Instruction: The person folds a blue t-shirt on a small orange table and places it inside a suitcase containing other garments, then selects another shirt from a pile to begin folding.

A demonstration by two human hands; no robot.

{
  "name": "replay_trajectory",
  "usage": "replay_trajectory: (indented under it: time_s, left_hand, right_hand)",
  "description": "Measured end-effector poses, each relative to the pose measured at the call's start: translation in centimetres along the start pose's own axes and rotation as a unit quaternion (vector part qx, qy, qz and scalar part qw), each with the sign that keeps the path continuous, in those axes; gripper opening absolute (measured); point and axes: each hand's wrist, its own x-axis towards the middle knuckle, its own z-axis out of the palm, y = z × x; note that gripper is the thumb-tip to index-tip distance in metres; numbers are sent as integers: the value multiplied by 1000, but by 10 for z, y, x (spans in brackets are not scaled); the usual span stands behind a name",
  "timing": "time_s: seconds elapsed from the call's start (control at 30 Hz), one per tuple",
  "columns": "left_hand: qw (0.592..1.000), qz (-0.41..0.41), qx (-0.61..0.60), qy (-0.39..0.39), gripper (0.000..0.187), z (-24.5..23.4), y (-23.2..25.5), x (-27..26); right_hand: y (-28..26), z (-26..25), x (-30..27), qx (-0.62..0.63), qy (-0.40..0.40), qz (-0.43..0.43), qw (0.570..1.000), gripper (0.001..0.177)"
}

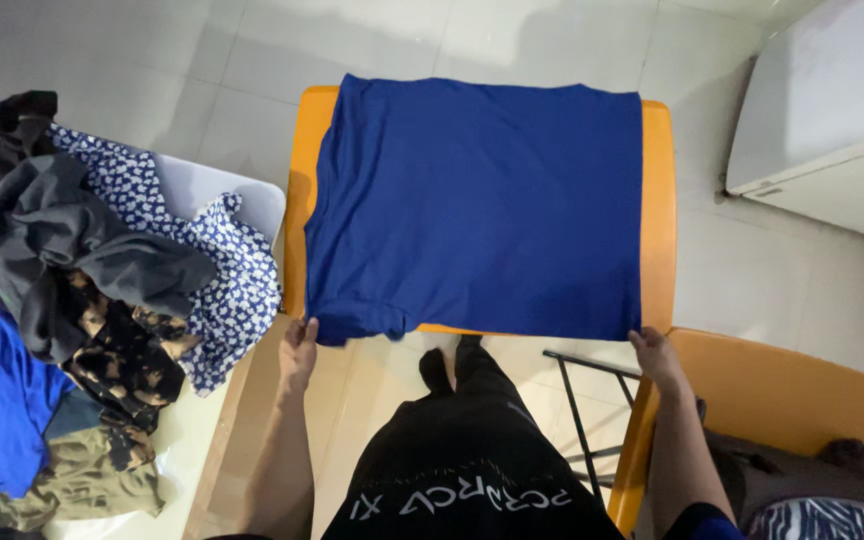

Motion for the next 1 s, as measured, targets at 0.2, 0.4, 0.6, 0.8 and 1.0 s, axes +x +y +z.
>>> replay_trajectory:
  time_s: [0.2, 0.4, 0.6, 0.8, 1.0]
  left_hand:
    - [988, 59, 59, 133, 36, -10, 13, -9]
    - [982, 27, 130, 135, 40, -13, 28, -33]
    - [976, -29, 187, 112, 38, -19, 29, -38]
    - [952, 181, 195, 149, 18, 0, 39, 46]
    - [956, 147, 214, 138, 24, 19, 68, 130]
  right_hand:
    - [9, -12, -14, 68, 109, -30, 991, 29]
    - [11, -4, -28, 2, 93, -31, 995, 28]
    - [15, 6, -28, -10, 110, -38, 993, 34]
    - [0, 12, 13, -46, 157, -58, 985, 20]
    - [-25, 25, 68, -33, 213, -68, 974, 22]
